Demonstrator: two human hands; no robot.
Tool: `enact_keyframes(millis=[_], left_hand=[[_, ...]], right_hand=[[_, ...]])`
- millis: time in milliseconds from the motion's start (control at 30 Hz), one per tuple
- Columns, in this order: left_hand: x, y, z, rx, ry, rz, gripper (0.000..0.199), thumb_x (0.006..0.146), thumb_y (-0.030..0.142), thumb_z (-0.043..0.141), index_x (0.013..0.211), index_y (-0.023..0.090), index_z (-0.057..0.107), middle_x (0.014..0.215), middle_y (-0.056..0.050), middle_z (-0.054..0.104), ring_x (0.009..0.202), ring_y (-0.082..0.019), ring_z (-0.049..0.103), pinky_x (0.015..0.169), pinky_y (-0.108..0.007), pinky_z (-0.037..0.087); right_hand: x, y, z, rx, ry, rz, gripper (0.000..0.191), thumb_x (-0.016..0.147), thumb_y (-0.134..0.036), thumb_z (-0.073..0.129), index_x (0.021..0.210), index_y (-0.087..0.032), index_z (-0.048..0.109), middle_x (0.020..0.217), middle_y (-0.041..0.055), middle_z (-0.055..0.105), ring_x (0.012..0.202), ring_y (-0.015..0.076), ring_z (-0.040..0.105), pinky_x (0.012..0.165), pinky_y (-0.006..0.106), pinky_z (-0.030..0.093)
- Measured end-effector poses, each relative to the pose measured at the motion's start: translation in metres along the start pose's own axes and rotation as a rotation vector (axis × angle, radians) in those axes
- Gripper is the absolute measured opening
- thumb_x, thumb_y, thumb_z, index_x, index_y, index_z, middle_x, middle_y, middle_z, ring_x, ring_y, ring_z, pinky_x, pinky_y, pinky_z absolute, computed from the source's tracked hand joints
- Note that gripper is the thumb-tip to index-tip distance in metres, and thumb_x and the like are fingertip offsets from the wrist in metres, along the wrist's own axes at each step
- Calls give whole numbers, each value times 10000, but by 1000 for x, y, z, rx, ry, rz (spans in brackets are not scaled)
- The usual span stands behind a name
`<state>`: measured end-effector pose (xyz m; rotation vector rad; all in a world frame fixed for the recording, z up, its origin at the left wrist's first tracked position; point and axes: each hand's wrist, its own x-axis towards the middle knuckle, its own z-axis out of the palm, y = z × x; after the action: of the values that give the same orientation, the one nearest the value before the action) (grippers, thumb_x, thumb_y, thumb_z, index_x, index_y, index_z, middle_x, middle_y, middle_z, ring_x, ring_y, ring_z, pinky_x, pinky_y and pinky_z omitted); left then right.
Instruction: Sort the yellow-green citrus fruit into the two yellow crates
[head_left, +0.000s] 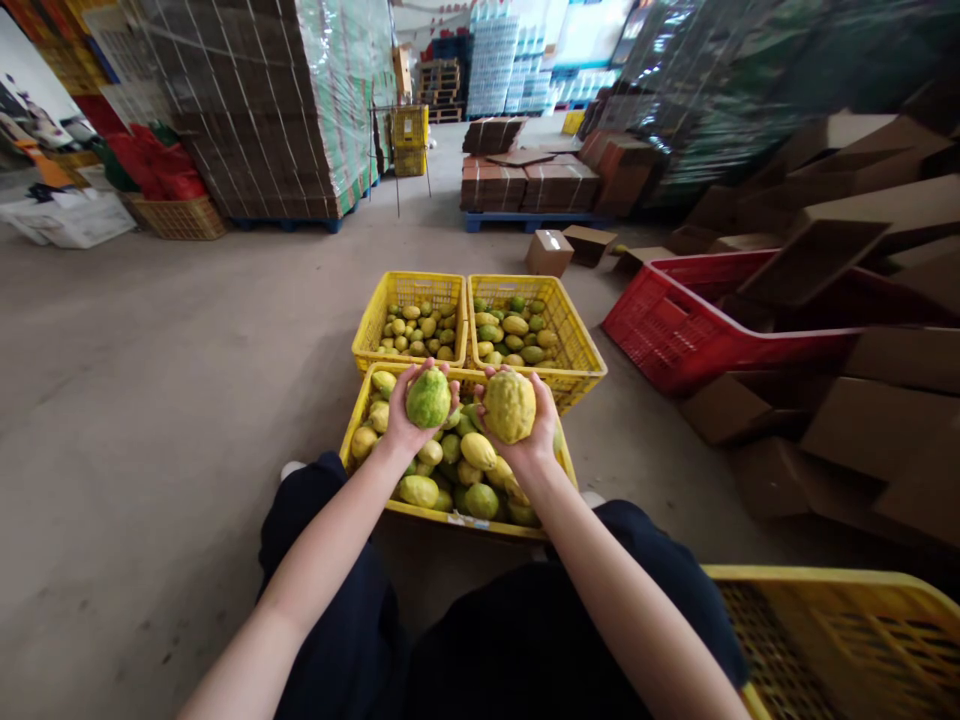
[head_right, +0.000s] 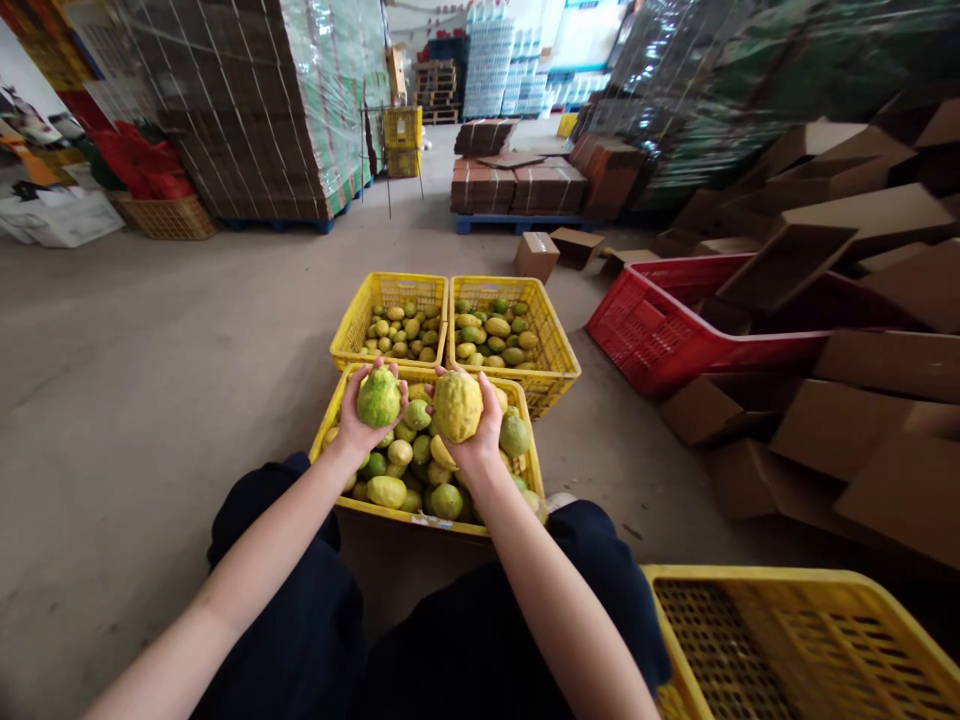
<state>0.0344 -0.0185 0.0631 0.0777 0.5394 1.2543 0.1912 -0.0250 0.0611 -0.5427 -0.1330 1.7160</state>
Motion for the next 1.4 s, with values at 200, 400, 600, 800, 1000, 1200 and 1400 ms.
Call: enact_keyframes(millis=[200, 400, 600, 800, 1000, 1200, 1400], left_hand=[[1, -5, -5, 91, -31, -62, 282, 919, 245, 493, 716, 178, 678, 689, -29, 695, 560, -150, 655, 636, -292, 568], [3, -9, -14, 116, -93, -73, 277, 874, 234, 535, 616, 178, 617, 685, -43, 656, 784, -226, 727, 797, -384, 602], [1, -11, -6, 52, -67, -74, 239, 894, 279, 510, 794, 167, 696, 743, -61, 696, 778, -232, 724, 832, -398, 601], [14, -23, -9, -112, 93, -6, 325, 979, 324, 446, 1133, 156, 679, 883, -76, 739, 799, -189, 723, 843, -313, 600], [22, -27, -17, -140, 330, -9, 248, 973, 300, 460, 1120, 225, 646, 1001, -88, 736, 940, -237, 725, 764, -330, 616], [12, -22, -15, -99, 207, -32, 246, 921, 315, 495, 1038, 176, 661, 943, -91, 728, 903, -245, 722, 771, -349, 611], [2, -26, -13, -37, 65, -29, 380, 872, 312, 492, 1170, 176, 685, 936, -84, 748, 926, -275, 711, 815, -401, 594]], right_hand=[[-5, -3, -1, -107, -143, 52, 211, 842, -366, 543, 856, -189, 657, 768, 64, 736, 671, 214, 726, 509, 298, 591], [-3, -2, -13, -222, -383, 187, 216, 725, -399, 653, 759, -187, 637, 712, 74, 714, 532, 218, 672, 405, 324, 548], [-2, -1, -6, -131, -251, 173, 239, 831, -389, 559, 875, -177, 663, 744, 77, 725, 620, 224, 709, 462, 315, 583], [9, 7, -3, 15, 25, 92, 295, 935, -354, 457, 1062, -168, 649, 867, 100, 770, 707, 212, 730, 627, 360, 644], [22, 15, -12, 4, 245, 144, 246, 972, -338, 433, 1091, -224, 615, 790, 39, 744, 738, 219, 729, 612, 361, 647], [23, 16, -14, -224, 270, -1, 136, 918, -336, 566, 900, -226, 644, 774, 8, 722, 706, 176, 691, 608, 285, 616], [18, 26, -22, -1046, 88, -612, 425, 778, -509, 721, 1113, -251, 671, 1095, 41, 708, 1056, 244, 649, 1010, 415, 524]])
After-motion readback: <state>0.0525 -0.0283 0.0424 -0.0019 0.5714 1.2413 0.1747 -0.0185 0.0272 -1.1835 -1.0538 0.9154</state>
